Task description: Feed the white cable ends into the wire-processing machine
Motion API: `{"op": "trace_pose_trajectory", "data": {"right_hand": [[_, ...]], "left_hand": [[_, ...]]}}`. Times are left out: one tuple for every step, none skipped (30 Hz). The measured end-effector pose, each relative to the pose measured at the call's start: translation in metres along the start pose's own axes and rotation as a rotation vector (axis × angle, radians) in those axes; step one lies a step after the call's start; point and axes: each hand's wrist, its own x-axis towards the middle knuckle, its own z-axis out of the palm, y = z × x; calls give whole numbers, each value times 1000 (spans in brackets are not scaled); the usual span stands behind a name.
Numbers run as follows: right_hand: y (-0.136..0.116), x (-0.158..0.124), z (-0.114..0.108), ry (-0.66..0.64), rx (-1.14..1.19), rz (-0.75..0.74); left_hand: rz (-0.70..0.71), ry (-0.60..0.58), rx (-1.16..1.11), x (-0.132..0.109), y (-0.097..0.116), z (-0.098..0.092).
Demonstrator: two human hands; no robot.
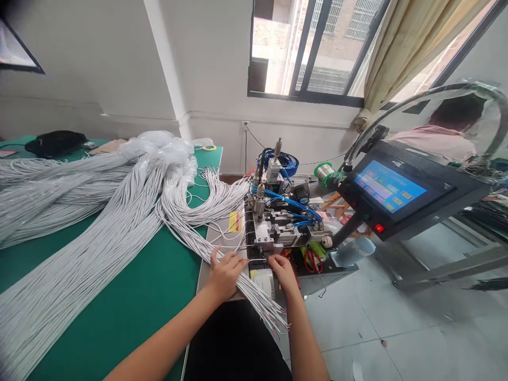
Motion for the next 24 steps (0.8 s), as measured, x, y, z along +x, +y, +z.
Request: {"op": "trace_pose_trajectory", "data": {"right_hand": [[-3, -4, -2, 26, -52, -25], [-6, -9, -5, 55, -117, -53], [-10, -16, -9, 84, -187, -78], [-14, -24, -13, 104, -254, -97], [-18, -32, -18, 113, -313, -108], [-22, -42, -22, 108, -360, -111], [-25, -51, -26, 90, -398, -112], [-29, -61, -30, 66, -430, -114], [-32, -70, -32, 39, -459, -120], [-35, -78, -34, 11, -485, -131], [-38, -85, -35, -19, -509, -143], [-41, -91, -34, -51, -533, -154], [-43, -96, -33, -81, -555, -163], [-45, -99, -31, -108, -575, -169], [-46, -102, -29, -129, -595, -175], [-48, -103, -26, -146, -616, -181], [-48, -104, -23, -160, -639, -187], [-48, -104, -21, -170, -664, -193], [-47, -104, -19, -177, -687, -200], [-46, -104, -17, -184, -706, -208], [-45, -103, -17, -186, -716, -219], [-44, -102, -16, -184, -716, -235], [-44, -101, -17, -173, -708, -256], [-44, -99, -17, -158, -692, -280]], "left_hand": [[-3, -1, -5, 0, 0, -1], [-7, -3, -9, 0, 0, -1], [-12, -6, -12, 0, 0, -2], [-16, -9, -17, 0, 0, -2], [-17, -14, -22, 0, 0, -2], [-17, -17, -27, -1, 0, -3], [-16, -19, -32, -1, 0, -3], [-15, -21, -36, -1, 0, -3], [-16, -23, -38, -1, 0, -3], [-18, -28, -37, -1, -1, -3], [-20, -34, -35, -1, -1, -2], [-21, -41, -33, -1, -1, -2], [-20, -47, -32, -2, -1, -2], [-19, -51, -30, -2, -1, -2], [-18, -52, -29, -2, -1, -2], [-17, -53, -28, -2, -1, -2], [-17, -54, -28, -2, -1, -1], [-17, -56, -29, -2, -1, -1], [-19, -58, -31, -2, -1, -1], [-24, -56, -29, -2, -1, 0], [-31, -50, -23, -1, -1, 0], [-37, -38, -15, -1, -1, 1], [-34, -21, -7, 0, -1, 1], [-19, 2, -4, 0, -2, 1]]}}
